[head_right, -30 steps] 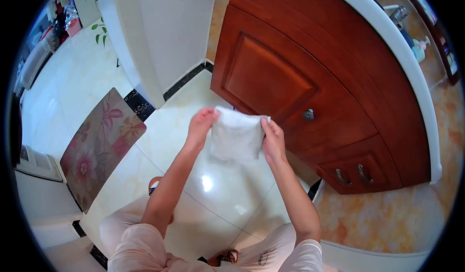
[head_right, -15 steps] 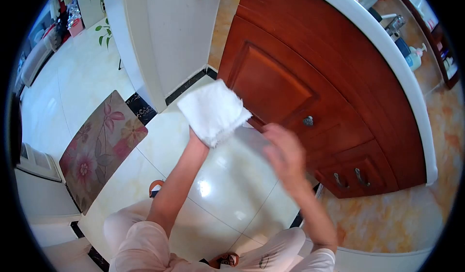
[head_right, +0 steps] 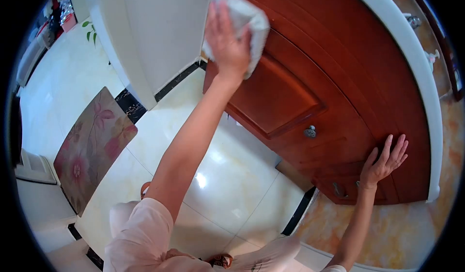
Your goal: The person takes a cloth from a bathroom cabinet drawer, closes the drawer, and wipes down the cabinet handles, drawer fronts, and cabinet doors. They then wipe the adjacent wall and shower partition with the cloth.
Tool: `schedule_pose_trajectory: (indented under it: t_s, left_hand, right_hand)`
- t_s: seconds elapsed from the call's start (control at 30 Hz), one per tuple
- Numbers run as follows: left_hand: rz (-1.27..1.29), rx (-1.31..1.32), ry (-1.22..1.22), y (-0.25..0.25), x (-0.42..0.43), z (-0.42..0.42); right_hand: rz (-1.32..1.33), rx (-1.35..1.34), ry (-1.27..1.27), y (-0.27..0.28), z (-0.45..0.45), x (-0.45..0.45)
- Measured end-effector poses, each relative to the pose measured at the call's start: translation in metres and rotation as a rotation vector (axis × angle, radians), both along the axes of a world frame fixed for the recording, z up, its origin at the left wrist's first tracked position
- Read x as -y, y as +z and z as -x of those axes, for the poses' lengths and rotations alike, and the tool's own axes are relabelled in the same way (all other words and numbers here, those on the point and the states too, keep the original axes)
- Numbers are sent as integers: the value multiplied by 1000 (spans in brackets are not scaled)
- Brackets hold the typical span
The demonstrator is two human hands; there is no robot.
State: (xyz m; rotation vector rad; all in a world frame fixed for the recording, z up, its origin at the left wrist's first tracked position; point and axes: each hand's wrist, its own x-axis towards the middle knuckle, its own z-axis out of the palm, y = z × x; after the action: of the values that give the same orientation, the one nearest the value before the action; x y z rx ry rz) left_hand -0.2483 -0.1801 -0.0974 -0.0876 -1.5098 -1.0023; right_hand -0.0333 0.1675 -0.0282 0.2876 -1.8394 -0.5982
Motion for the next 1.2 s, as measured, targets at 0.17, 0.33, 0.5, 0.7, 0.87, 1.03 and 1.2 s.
schedule_pose_trajectory:
  t_s: [0.17, 0.33, 0.5, 0.7, 0.87, 1.03, 1.2]
  left_hand:
    - [-238, 110, -13, -135, 1, 1]
    - [-663, 181, -352, -132, 7, 17]
    - [-122, -40, -160, -2, 9, -8]
    - [-487, -40, -440, -116, 15, 28]
    - [-748, 238, -136, -237, -9, 29]
    - [-1360, 355, -504, -189, -15, -6]
    - [-1571, 461, -599, -213, -108, -69]
  right_hand:
    - [-21, -25, 15, 0, 4, -3]
    - [-6, -13, -6, -3, 2, -8]
    - [-27, -1, 9, -2, 2, -7]
    - [-48, 0, 21, -2, 3, -11]
    - [-52, -9, 28, -2, 4, -7]
    - [-40, -11, -11, -4, 2, -8]
    - [-50, -18, 30, -3, 3, -10]
